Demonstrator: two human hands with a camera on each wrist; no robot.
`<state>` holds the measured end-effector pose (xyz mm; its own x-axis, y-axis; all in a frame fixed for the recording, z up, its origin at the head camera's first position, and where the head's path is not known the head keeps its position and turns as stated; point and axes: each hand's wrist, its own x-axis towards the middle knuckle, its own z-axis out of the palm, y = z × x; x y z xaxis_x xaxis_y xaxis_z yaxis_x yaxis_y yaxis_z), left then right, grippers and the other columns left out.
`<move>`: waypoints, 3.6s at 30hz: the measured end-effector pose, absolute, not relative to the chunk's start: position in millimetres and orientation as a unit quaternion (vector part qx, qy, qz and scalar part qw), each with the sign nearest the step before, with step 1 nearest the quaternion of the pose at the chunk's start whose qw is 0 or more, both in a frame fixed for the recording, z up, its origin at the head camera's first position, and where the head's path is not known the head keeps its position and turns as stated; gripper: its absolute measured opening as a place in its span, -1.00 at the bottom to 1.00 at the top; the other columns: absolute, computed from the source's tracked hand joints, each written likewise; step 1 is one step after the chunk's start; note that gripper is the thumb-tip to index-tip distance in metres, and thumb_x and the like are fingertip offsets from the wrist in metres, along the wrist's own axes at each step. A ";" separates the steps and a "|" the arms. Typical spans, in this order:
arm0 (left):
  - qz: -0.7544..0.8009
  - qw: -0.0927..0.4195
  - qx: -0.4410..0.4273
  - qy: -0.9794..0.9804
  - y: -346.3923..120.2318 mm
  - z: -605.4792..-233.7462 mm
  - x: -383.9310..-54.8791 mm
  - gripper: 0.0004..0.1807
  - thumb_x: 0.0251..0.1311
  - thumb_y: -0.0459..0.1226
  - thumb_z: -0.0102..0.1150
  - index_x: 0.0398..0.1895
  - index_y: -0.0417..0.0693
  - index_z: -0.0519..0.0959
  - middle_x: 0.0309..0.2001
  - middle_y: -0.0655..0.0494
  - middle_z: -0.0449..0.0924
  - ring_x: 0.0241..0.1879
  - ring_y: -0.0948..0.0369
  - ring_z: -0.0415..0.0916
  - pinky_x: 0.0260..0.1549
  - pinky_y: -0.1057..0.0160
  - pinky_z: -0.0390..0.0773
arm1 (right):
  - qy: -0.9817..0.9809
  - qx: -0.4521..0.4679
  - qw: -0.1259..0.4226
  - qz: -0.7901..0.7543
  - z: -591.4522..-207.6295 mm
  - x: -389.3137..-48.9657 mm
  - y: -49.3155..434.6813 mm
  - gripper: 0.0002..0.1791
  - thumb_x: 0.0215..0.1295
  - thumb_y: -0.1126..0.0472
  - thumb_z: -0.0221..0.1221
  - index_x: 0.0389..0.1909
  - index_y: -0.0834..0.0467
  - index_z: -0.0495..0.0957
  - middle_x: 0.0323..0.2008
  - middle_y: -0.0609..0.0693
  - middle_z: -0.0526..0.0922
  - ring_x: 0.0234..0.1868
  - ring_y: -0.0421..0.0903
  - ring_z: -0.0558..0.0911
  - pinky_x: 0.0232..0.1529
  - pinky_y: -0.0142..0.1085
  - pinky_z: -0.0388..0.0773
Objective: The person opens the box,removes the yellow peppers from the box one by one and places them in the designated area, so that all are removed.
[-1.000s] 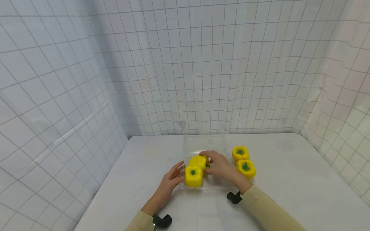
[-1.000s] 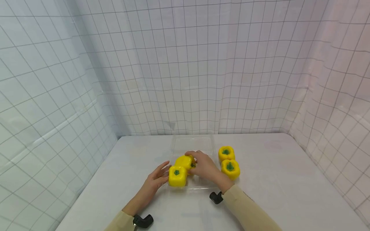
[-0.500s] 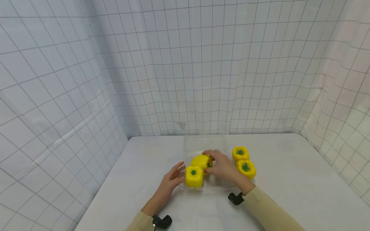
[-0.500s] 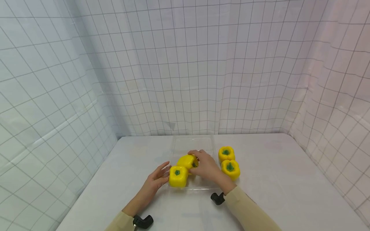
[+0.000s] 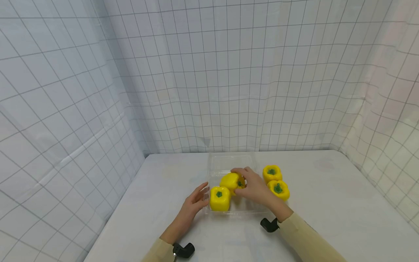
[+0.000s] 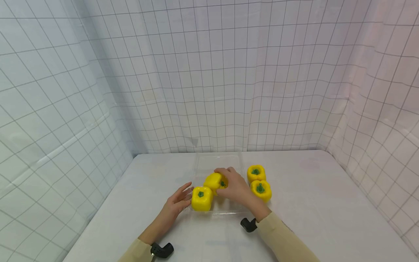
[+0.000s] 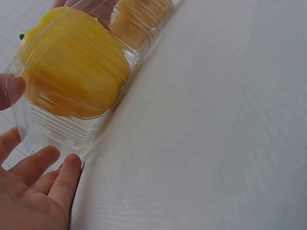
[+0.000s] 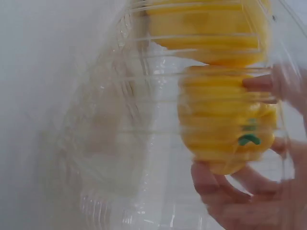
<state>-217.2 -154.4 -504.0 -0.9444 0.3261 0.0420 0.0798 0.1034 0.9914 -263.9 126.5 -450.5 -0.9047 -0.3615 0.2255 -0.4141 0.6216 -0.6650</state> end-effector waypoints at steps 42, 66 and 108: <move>0.648 0.103 0.128 0.744 -153.6 -500.9 -217.9 -0.30 0.46 -0.16 0.04 0.60 0.22 0.09 0.55 0.03 0.12 0.50 -0.04 0.09 0.39 -0.23 0.10 | -0.876 0.244 0.089 0.407 -414.4 -245.6 150.1 -0.22 0.14 0.18 0.43 0.40 0.00 0.35 0.27 -0.10 0.44 0.14 -0.09 0.48 0.02 -0.16 0.63; 0.657 0.093 0.126 0.737 -155.4 -504.0 -221.7 -0.32 0.47 -0.21 0.04 0.59 0.20 0.12 0.53 0.01 0.15 0.49 -0.03 0.12 0.39 -0.21 0.12 | -0.879 0.231 0.139 0.394 -389.5 -244.6 179.3 -0.18 0.16 0.23 0.43 0.44 -0.04 0.32 0.30 -0.04 0.41 0.18 0.00 0.49 0.04 -0.05 0.63; 0.647 0.099 0.116 0.747 -152.6 -502.0 -219.5 -0.31 0.45 -0.15 0.06 0.59 0.25 0.11 0.52 0.05 0.17 0.48 0.00 0.16 0.39 -0.22 0.13 | -0.902 0.191 0.144 0.360 -385.9 -261.6 258.1 -0.18 0.21 0.26 0.39 0.48 0.04 0.27 0.38 0.12 0.34 0.24 0.15 0.44 0.06 0.15 0.58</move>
